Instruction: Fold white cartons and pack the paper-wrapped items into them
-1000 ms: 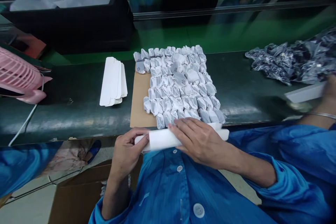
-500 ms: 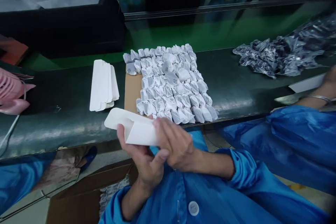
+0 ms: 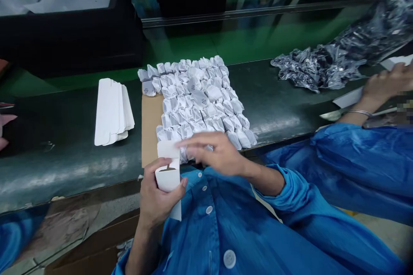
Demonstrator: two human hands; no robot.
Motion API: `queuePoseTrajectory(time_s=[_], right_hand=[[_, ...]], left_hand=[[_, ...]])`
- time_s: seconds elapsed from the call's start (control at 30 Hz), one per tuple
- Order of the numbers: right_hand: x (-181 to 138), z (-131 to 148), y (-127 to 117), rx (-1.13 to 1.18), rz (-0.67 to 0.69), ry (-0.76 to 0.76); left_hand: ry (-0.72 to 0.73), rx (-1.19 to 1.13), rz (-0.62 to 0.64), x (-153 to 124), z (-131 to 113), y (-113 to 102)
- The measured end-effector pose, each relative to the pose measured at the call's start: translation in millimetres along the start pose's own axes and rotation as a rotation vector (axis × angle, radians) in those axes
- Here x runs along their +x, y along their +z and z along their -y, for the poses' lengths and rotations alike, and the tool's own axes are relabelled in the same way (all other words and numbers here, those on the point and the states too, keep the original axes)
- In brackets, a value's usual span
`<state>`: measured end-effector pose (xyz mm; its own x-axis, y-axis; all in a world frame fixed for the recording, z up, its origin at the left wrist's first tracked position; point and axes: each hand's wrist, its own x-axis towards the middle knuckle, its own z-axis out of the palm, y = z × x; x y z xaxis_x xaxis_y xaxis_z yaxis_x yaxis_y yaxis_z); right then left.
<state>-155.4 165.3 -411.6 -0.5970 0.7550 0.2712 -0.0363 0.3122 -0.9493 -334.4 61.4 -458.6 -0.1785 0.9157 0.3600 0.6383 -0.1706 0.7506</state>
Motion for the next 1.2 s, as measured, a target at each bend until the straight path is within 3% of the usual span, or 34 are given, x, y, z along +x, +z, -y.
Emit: queuePoseTrajectory(time_s=[0.07,0.13,0.23,0.3,0.4,0.5,0.7,0.93,1.2], right_hand=[[8,0,-7,0.193,-0.103,0.172],[15,-1,-10,0.323,0.002,0.287],[19,-4,-6,0.388,0.206,0.324],[15,-5,1,0.367,0.19,0.317],[6,-5,12,0.279,0.079,0.317],[-3,-4,19,0.156,-0.014,0.229],[-15,-6,21,-0.018,-0.055,-0.081],[-22,-9,19,0.245,-0.062,0.125],[-34,-15,34,-0.08,-0.158,-0.18]], left_hand=[[0.019,0.004,0.07,5,-3,-3],[0.006,0.013,0.135,9,-7,-5],[-0.061,0.047,0.178,11,-11,-2],[-0.066,0.083,0.161,7,-10,3],[0.012,0.079,0.012,-1,-3,15],[0.101,-0.001,-0.1,-8,1,25],[-0.042,0.014,0.077,-10,-8,15],[-0.057,0.038,0.263,-5,-13,5],[-0.069,0.044,0.256,-6,-13,3]])
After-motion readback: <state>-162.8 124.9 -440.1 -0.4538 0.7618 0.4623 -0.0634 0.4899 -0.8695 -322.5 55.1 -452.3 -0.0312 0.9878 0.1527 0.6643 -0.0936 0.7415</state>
